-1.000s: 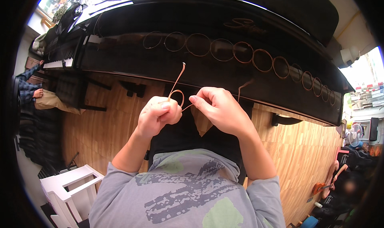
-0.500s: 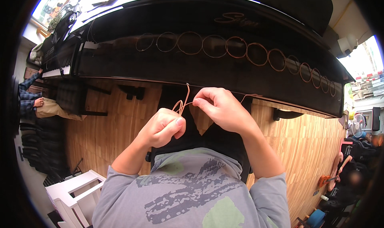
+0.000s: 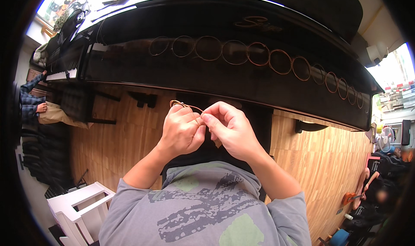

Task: The person shapes a copper wire into a circular loop by hand. They repeatedly bend, twist, and adjust the wire ends to form a closed ring, then place it on a piano lid alongside other completed wire rings.

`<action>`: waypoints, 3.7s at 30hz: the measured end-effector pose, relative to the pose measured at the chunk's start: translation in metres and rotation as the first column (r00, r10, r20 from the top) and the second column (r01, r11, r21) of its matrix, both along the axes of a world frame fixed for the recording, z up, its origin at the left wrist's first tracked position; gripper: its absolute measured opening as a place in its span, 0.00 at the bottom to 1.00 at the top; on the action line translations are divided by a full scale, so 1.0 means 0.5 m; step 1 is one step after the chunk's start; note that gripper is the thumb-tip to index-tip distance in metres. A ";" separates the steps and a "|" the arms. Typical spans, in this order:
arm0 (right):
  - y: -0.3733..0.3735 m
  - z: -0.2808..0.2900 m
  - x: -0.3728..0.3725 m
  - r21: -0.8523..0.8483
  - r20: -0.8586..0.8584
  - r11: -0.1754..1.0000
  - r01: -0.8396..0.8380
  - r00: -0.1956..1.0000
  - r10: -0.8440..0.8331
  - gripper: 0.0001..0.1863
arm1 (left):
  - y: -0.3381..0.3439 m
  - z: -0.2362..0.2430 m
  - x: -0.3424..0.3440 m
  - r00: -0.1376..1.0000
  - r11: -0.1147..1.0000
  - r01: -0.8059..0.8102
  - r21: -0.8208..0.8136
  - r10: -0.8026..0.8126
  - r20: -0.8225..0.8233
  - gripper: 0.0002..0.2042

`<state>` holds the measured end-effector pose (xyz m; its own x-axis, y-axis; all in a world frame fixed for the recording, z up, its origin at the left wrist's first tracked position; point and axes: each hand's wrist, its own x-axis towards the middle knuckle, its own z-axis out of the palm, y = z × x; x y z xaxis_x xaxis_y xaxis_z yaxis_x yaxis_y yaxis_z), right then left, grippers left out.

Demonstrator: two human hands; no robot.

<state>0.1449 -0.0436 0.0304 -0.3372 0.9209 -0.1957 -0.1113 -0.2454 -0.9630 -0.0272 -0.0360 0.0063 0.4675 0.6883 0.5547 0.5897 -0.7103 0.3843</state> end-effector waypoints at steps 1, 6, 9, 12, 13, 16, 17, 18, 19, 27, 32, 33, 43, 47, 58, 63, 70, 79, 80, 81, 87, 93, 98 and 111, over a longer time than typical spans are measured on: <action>-0.002 0.002 -0.002 0.019 -0.009 1.000 0.016 1.000 -0.016 0.12 | 0.000 -0.002 0.001 1.000 1.000 0.010 -0.010 -0.010 0.023 0.07; -0.014 -0.002 -0.026 0.549 0.279 0.836 0.022 0.938 -0.207 0.13 | 0.012 -0.015 -0.011 0.976 0.981 0.141 -0.132 -0.115 0.186 0.10; -0.025 -0.005 -0.041 0.686 0.374 0.724 -0.069 0.887 -0.270 0.19 | 0.011 -0.005 -0.009 0.893 0.935 0.197 -0.295 -0.047 0.448 0.11; -0.030 -0.002 -0.050 0.791 0.369 0.607 -0.073 0.849 -0.379 0.17 | -0.001 -0.011 0.003 0.804 0.852 0.264 -0.453 0.066 0.591 0.18; -0.033 -0.005 -0.053 0.783 0.349 0.621 -0.037 0.853 -0.389 0.16 | -0.009 -0.005 0.015 0.750 0.782 0.320 -0.534 0.136 0.648 0.20; -0.055 -0.044 -0.071 0.722 0.242 0.681 0.125 0.876 -0.417 0.12 | -0.011 -0.021 0.019 0.584 0.725 0.420 -0.547 0.246 0.774 0.22; -0.058 -0.048 -0.072 0.704 0.245 0.696 0.143 0.871 -0.427 0.11 | -0.008 -0.026 0.017 0.546 0.709 0.449 -0.544 0.265 0.795 0.21; -0.060 -0.051 -0.076 0.685 0.248 0.711 0.155 0.869 -0.429 0.10 | 0.002 -0.033 0.023 0.486 0.786 0.441 -0.434 0.197 0.852 0.20; -0.059 -0.048 -0.074 0.714 0.286 0.693 0.095 0.864 -0.413 0.10 | 0.005 -0.033 0.025 0.371 0.763 0.517 -0.387 0.208 0.905 0.20; -0.052 -0.030 -0.049 0.833 0.358 0.543 -0.103 0.849 -0.388 0.11 | 0.019 -0.009 0.002 -0.081 0.453 0.884 -0.114 0.388 0.918 0.19; -0.015 -0.046 -0.006 0.735 -0.009 0.612 0.293 0.906 -0.423 0.10 | 0.006 -0.016 -0.023 -0.056 0.192 0.981 -0.015 0.360 0.931 0.20; 0.005 -0.044 0.008 0.711 0.047 0.650 0.268 0.904 -0.425 0.13 | 0.002 -0.019 -0.026 -0.059 0.106 0.994 0.020 0.381 0.922 0.20; 0.027 0.019 -0.030 0.268 0.234 0.954 -0.135 0.970 0.071 0.08 | 0.003 -0.037 -0.031 -0.080 0.079 0.995 0.054 0.388 0.918 0.21; 0.033 -0.014 -0.045 0.113 -0.172 0.993 -0.019 0.984 0.038 0.10 | 0.018 -0.041 -0.026 -0.015 0.198 0.976 -0.087 0.464 0.886 0.22; 0.055 -0.029 -0.045 -0.169 -0.329 0.985 -0.029 0.944 -0.029 0.16 | 0.021 -0.009 0.007 0.069 0.347 0.877 -0.331 0.590 0.804 0.22; 0.067 -0.021 -0.041 -0.155 -0.403 0.986 -0.060 0.915 -0.008 0.15 | 0.025 -0.019 -0.017 0.170 0.208 0.929 -0.306 0.494 0.853 0.22; 0.088 -0.018 -0.042 0.008 -0.221 0.999 -0.044 0.974 0.045 0.15 | 0.016 -0.024 -0.007 0.200 0.160 0.922 -0.353 0.585 0.786 0.22; 0.092 -0.035 -0.038 0.281 -0.078 0.945 0.169 0.985 -0.153 0.17 | 0.010 -0.024 -0.004 0.205 0.135 0.921 -0.365 0.630 0.749 0.21; 0.090 -0.038 -0.041 0.244 -0.107 0.953 0.182 0.981 -0.160 0.18 | 0.011 -0.024 -0.005 0.194 0.141 0.926 -0.352 0.621 0.759 0.21; 0.089 -0.040 -0.042 0.208 -0.135 0.959 0.191 0.977 -0.166 0.19 | 0.013 -0.024 -0.007 0.182 0.148 0.930 -0.337 0.612 0.770 0.21; 0.099 -0.054 -0.016 0.185 -0.193 0.925 0.332 0.935 -0.296 0.20 | 0.013 -0.037 -0.010 0.266 0.085 0.921 -0.379 0.576 0.773 0.21; 0.068 -0.035 -0.039 0.099 -0.129 0.995 0.016 0.992 -0.004 0.19 | 0.016 -0.032 -0.009 0.231 0.170 0.900 -0.402 0.595 0.770 0.21; 0.070 -0.023 -0.031 0.080 0.102 0.978 -0.191 0.978 0.182 0.19 | 0.019 -0.038 -0.009 0.278 0.142 0.889 -0.436 0.589 0.759 0.21; 0.088 -0.081 -0.016 -0.073 -0.191 0.989 -0.130 0.975 0.114 0.14 | 0.015 -0.048 -0.005 0.215 0.098 0.937 -0.334 0.593 0.776 0.19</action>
